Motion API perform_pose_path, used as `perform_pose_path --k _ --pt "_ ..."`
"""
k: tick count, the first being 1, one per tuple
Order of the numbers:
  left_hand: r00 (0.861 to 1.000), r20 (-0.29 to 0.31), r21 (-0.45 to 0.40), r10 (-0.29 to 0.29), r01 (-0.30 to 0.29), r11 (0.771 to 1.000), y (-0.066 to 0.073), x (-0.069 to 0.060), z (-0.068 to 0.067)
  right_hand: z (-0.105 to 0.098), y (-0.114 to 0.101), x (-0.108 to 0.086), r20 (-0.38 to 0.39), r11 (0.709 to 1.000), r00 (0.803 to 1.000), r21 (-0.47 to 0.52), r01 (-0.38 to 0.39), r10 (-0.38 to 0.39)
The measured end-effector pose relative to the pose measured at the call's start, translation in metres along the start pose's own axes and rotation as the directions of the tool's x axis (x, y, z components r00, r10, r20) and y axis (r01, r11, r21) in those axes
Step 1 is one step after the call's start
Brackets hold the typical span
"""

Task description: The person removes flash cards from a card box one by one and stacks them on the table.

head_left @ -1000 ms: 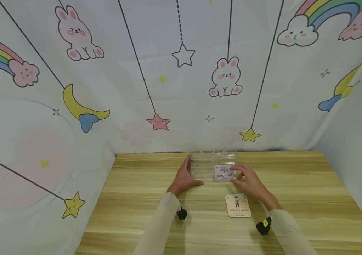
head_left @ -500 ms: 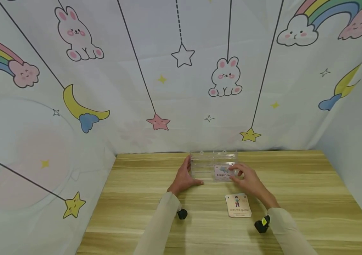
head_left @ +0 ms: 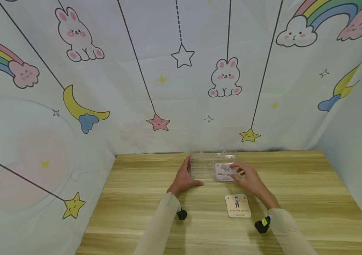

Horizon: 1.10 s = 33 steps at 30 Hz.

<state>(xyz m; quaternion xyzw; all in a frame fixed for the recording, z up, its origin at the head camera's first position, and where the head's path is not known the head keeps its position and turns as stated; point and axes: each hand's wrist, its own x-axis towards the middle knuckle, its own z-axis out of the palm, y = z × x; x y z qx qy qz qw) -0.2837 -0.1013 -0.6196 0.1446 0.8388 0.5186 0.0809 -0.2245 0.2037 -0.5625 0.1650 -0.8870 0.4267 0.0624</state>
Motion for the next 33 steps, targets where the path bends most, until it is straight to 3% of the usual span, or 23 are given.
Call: perform_pose_path --k 12,24,33 --pt "1.0 0.003 -0.013 0.002 -0.002 1.0 -0.002 -0.002 0.001 -0.005 -0.004 -0.005 -0.005 0.994 0.997 0.079 -0.074 0.075" --pt "1.0 0.006 -0.025 0.009 -0.009 1.0 0.001 -0.002 -0.001 -0.015 -0.008 -0.019 -0.031 0.998 0.998 0.042 -0.046 0.047" --pt "1.0 -0.007 -0.023 0.027 -0.027 0.999 0.002 -0.001 -0.001 -0.023 -0.015 -0.037 0.037 0.987 0.995 0.13 -0.098 0.094"
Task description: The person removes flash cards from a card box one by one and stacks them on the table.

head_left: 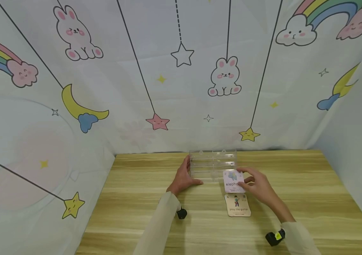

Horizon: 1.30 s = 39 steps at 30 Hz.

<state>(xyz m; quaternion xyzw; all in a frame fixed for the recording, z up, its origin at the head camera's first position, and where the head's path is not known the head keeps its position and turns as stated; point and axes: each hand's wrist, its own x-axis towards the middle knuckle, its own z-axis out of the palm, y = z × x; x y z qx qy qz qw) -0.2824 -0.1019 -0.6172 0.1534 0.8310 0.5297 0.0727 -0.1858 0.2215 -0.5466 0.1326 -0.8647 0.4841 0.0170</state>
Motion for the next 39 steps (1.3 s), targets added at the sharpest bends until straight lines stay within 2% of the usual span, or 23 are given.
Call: perform_pose_path --k 11,21,26,31,35,39 --pt "1.0 -0.001 0.003 0.009 -0.009 1.0 -0.002 0.002 0.001 0.002 0.005 -0.027 0.071 0.987 0.991 0.106 -0.119 0.112" --pt "1.0 -0.006 0.005 0.001 -0.001 1.0 -0.001 0.001 0.001 0.011 0.018 -0.043 0.109 0.975 0.982 0.145 -0.171 0.156" --pt "1.0 -0.005 0.006 0.005 -0.005 1.0 0.0 0.001 0.0 0.016 0.026 -0.047 0.111 0.977 0.984 0.148 -0.152 0.136" --pt "1.0 -0.005 0.015 0.004 -0.004 1.0 -0.001 0.003 0.001 0.018 0.028 -0.049 0.091 0.992 0.993 0.091 -0.088 0.079" --pt "1.0 -0.007 0.004 0.009 -0.009 1.0 -0.002 0.003 0.001 0.019 0.028 -0.05 0.064 0.998 0.996 -0.025 -0.06 0.062" --pt "1.0 -0.006 0.007 0.013 -0.013 1.0 -0.006 0.004 0.001 0.02 0.03 -0.049 0.045 0.991 0.997 -0.122 -0.055 0.061"
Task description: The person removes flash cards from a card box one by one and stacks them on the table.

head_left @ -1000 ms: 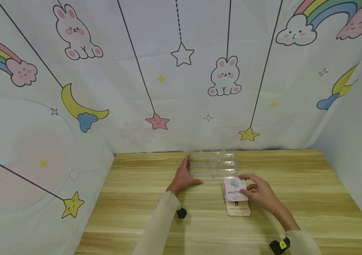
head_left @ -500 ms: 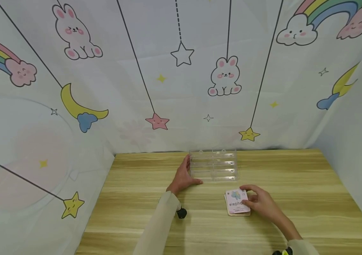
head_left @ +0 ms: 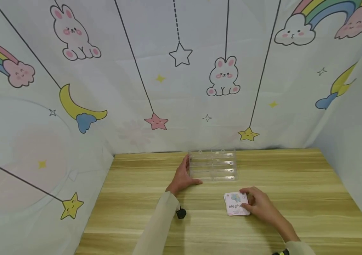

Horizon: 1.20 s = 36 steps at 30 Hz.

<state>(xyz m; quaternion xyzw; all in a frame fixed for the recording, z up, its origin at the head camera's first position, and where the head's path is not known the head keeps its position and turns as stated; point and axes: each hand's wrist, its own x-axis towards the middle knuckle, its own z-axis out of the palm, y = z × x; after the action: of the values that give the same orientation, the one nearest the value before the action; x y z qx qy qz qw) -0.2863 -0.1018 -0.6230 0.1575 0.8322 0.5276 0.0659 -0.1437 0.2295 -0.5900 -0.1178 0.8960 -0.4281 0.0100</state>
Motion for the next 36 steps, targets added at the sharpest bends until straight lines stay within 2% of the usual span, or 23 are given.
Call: perform_pose_path --k 12,28,32,36 --pt "1.0 0.005 0.003 -0.004 0.004 1.0 -0.004 -0.001 -0.002 0.01 0.008 -0.001 0.016 1.0 1.0 -0.025 -0.013 0.013" --pt "0.999 0.014 -0.016 -0.032 0.032 0.999 -0.003 -0.006 -0.005 0.017 0.005 -0.001 0.019 0.997 0.999 -0.061 -0.048 0.049" --pt "1.0 0.016 0.004 -0.012 0.012 1.0 -0.004 -0.009 -0.004 0.017 0.004 -0.001 -0.001 0.998 1.0 -0.062 -0.031 0.031" --pt "1.0 0.011 0.061 0.007 -0.007 0.998 -0.005 -0.013 -0.005 0.016 0.003 0.002 -0.02 0.998 0.999 -0.059 -0.033 0.032"
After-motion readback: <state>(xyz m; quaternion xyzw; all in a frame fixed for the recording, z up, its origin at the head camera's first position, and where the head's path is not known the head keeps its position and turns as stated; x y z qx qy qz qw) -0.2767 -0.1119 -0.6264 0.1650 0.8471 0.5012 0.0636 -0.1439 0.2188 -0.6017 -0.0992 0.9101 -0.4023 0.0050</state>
